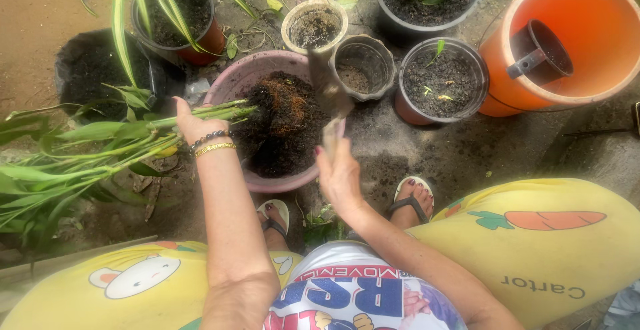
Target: The person repots a plant by transferring it from a smaller container into a larger pot, using a trowel to add soil and scissors to trim the roots.
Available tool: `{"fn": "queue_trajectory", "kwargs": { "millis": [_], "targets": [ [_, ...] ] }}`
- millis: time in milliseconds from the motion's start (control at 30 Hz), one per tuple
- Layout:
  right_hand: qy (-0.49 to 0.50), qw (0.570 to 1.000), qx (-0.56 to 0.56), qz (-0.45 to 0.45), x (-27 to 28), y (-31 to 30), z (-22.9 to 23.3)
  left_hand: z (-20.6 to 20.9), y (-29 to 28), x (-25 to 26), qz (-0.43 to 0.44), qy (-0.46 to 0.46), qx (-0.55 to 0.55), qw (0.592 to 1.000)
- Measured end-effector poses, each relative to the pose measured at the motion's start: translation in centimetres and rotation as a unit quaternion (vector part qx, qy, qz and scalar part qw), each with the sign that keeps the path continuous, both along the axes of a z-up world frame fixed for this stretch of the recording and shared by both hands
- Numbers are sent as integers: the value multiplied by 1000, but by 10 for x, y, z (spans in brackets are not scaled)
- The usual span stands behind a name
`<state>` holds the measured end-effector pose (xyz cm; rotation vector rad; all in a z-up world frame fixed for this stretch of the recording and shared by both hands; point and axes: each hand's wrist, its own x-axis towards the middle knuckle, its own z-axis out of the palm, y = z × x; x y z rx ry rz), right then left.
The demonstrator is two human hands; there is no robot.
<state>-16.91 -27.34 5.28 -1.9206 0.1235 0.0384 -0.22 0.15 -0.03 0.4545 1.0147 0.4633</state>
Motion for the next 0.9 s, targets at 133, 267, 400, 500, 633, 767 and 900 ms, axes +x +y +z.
{"fn": "queue_trajectory", "kwargs": {
  "millis": [133,267,400,500,633,767,900],
  "targets": [
    [180,979,-65,68,4,1,5,23,-21,-2,6,1,27,1000],
    [131,989,-67,14,11,-6,-11,45,-52,-16,-35,96,98,990],
    [111,985,-129,19,14,-18,-49,16,-69,2,-39,59,104,992],
    [156,977,-146,16,12,-22,-61,-30,-76,4,-12,33,107,994],
    [125,980,-154,-24,13,-27,-58,-56,-82,3,13,-3,140,990],
    [140,977,-160,24,13,-25,-60,-43,-105,5,-67,19,191,979],
    [185,969,-154,55,18,-24,-64,-34,-139,4,-164,-34,269,948]
  ]
}}
